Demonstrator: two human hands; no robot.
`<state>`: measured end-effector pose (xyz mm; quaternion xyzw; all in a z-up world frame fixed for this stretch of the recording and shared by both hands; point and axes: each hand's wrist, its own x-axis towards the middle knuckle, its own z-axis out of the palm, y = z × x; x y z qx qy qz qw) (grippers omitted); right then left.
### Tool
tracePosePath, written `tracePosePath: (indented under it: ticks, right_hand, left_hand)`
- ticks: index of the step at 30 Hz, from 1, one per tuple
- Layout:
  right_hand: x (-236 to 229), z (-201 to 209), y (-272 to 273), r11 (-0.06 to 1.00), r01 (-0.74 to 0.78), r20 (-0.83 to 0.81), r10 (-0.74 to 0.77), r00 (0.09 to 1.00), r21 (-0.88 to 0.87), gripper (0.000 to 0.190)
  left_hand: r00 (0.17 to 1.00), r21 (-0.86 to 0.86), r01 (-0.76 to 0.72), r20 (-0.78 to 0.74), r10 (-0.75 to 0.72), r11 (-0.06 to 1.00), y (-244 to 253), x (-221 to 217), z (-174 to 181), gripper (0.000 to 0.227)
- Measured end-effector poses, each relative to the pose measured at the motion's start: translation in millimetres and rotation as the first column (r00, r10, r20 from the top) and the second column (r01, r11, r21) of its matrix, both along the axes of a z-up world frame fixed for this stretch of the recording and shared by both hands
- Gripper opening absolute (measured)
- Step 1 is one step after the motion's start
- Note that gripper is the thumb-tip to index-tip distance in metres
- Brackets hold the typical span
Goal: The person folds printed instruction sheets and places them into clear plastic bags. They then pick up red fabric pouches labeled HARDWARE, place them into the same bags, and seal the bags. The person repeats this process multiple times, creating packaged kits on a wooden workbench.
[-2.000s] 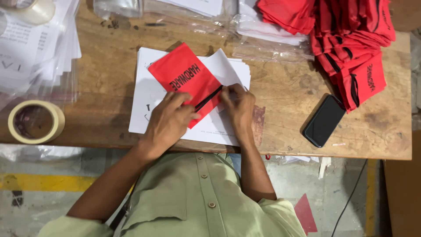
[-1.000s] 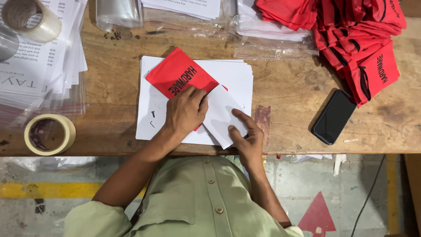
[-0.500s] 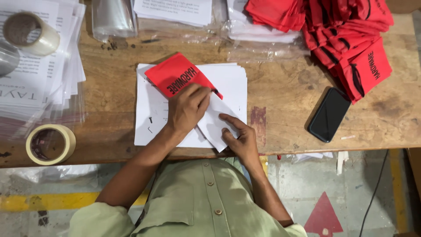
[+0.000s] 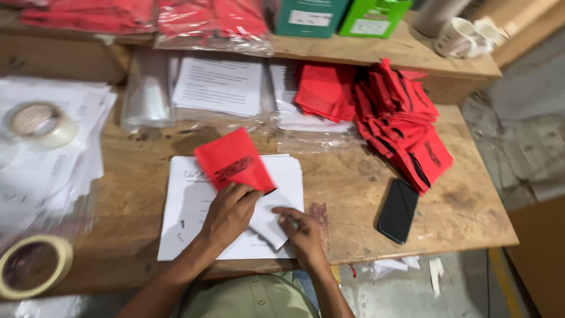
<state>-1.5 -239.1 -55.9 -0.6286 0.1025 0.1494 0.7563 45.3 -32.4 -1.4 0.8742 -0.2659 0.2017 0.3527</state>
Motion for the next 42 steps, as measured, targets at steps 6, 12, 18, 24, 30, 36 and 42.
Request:
tracePosePath:
  ticks: [6, 12, 18, 24, 30, 36, 42]
  right_hand:
    - [3, -9, 5, 0.996, 0.086, 0.103, -0.084, 0.991, -0.017, 0.026]
    - [-2, 34, 18, 0.974, 0.089, 0.203, -0.046, 0.978, -0.206, 0.036]
    - [-8, 1, -3, 0.993, 0.064, 0.136, -0.050, 0.989, -0.103, 0.043]
    - [-2, -14, 3, 0.980, 0.145, 0.194, -0.117, 0.974, -0.137, 0.047]
    - [1, 15, 19, 0.958, 0.124, 0.206, -0.071, 0.976, -0.258, 0.094]
    - [5, 20, 25, 0.970, 0.071, 0.147, -0.038, 0.988, -0.232, 0.100]
    - [6, 36, 28, 0.917, 0.078, 0.206, 0.005, 0.978, -0.392, 0.067]
  left_hand:
    - [0.988, -0.119, 0.023, -0.152, -0.041, 0.993, 1, -22, -18, 0.022]
    - [0.969, -0.066, -0.038, -0.248, 0.021, 0.997, -1, -25, -16, 0.023]
    - [0.981, -0.203, 0.035, -0.181, -0.072, 0.979, -5, -24, -11, 0.028]
    - [0.968, -0.199, 0.056, -0.231, -0.102, 0.978, -14, -23, -18, 0.024]
    - [0.942, -0.230, 0.080, -0.301, -0.150, 0.970, -4, -24, -8, 0.028]
    - [0.969, -0.147, 0.119, -0.200, -0.147, 0.982, -1, -26, -24, 0.035]
    - [0.971, -0.036, 0.015, -0.239, -0.023, 0.999, 3, -32, -7, 0.045]
